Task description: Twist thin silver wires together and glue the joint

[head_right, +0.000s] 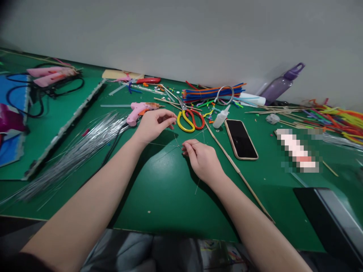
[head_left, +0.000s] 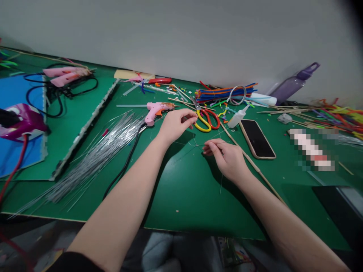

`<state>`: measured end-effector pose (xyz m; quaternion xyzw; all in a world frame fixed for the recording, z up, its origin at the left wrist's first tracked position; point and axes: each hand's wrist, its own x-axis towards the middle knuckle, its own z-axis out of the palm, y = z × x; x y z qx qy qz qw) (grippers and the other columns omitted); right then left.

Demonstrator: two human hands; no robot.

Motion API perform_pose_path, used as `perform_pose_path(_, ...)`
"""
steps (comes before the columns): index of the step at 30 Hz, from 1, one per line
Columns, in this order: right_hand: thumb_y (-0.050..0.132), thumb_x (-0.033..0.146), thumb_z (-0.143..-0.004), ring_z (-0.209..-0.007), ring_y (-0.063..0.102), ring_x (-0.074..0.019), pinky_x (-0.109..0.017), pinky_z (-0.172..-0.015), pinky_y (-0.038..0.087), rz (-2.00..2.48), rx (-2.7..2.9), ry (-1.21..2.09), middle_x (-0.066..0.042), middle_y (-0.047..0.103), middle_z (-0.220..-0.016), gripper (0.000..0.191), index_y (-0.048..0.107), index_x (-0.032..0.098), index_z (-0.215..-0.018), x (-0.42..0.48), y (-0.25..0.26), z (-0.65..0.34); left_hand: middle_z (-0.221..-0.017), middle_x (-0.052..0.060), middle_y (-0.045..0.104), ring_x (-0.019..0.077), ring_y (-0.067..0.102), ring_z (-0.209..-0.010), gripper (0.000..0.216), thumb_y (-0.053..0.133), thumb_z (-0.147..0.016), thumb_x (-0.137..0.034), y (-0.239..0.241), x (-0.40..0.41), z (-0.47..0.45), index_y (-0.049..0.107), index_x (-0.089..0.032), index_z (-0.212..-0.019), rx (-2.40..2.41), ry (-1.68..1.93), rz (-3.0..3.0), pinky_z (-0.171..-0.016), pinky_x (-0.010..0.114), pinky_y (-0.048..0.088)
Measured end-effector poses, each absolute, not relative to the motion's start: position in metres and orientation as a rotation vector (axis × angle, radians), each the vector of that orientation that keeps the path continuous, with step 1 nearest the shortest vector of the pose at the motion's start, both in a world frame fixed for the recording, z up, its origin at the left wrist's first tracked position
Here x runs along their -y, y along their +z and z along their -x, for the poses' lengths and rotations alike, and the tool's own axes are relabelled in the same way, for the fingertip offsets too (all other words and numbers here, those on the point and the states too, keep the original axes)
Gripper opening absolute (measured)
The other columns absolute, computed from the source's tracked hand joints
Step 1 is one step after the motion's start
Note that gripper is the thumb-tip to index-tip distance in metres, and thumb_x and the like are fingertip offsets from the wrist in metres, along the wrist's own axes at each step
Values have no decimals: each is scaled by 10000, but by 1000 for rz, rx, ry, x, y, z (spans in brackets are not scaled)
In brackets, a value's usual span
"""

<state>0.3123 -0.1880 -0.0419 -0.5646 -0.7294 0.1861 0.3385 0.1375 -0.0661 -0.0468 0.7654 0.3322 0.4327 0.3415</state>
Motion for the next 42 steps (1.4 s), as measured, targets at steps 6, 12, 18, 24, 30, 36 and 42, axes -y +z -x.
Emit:
perform_pose_path(6, 384, 321, -967, -726, 706, -160, -289, -694, 567, 1467, 1897, 479, -54, 714, -883, 276, 618, 186, -911, 188, -42, -313, -836, 24, 710, 128, 669, -604, 159, 570, -847, -297, -46, 67, -137, 654, -167, -884, -879, 1111, -2015, -620, 241, 513)
perform_pose_path(12, 390, 314, -966, -718, 705, -159, -287, -694, 564, 1462, 1892, 484, -50, 710, -868, 263, 614, 186, -917, 188, -43, -313, -869, 32, 700, 128, 676, -571, 157, 566, -850, -296, -45, 71, -138, 636, -161, -888, -901, 1118, -1945, -571, 226, 516)
perform_pose_path(18, 386, 322, -967, -724, 705, -162, -292, -691, 566, 1462, 1896, 481, -54, 713, -882, 270, 614, 188, -914, 188, -42, -312, -838, 30, 691, 129, 675, -559, 140, 561, -850, -284, -44, 73, -138, 624, -162, -880, -912, 1115, -1919, -534, 215, 519)
perform_pose_path(24, 383, 322, -967, -716, 704, -163, -298, -688, 571, 1454, 1887, 477, -53, 711, -867, 269, 612, 193, -911, 187, -43, -313, -863, 30, 691, 122, 667, -532, 152, 539, -868, -302, -47, 72, -138, 610, -173, -904, -925, 1112, -1961, -496, 205, 491)
perform_pose_path(30, 383, 327, -967, -725, 703, -165, -302, -698, 574, 1451, 1880, 483, -58, 710, -883, 274, 615, 190, -916, 187, -45, -313, -842, 34, 697, 123, 662, -515, 149, 527, -875, -311, -48, 72, -138, 585, -178, -906, -923, 1111, -1947, -468, 202, 476)
perform_pose_path(36, 392, 317, -964, -726, 702, -162, -300, -705, 573, 1460, 1852, 497, -58, 709, -884, 266, 616, 185, -911, 187, -45, -313, -857, 33, 697, 128, 666, -515, 159, 522, -876, -323, -47, 74, -138, 581, -178, -906, -942, 1098, -1975, -485, 210, 473)
perform_pose_path(42, 399, 333, -963, -717, 704, -166, -298, -696, 572, 1466, 1834, 508, -57, 710, -869, 271, 620, 188, -904, 187, -44, -313, -832, 22, 697, 122, 660, -518, 168, 518, -873, -327, -46, 75, -137, 592, -181, -910, -934, 1100, -2011, -498, 209, 472)
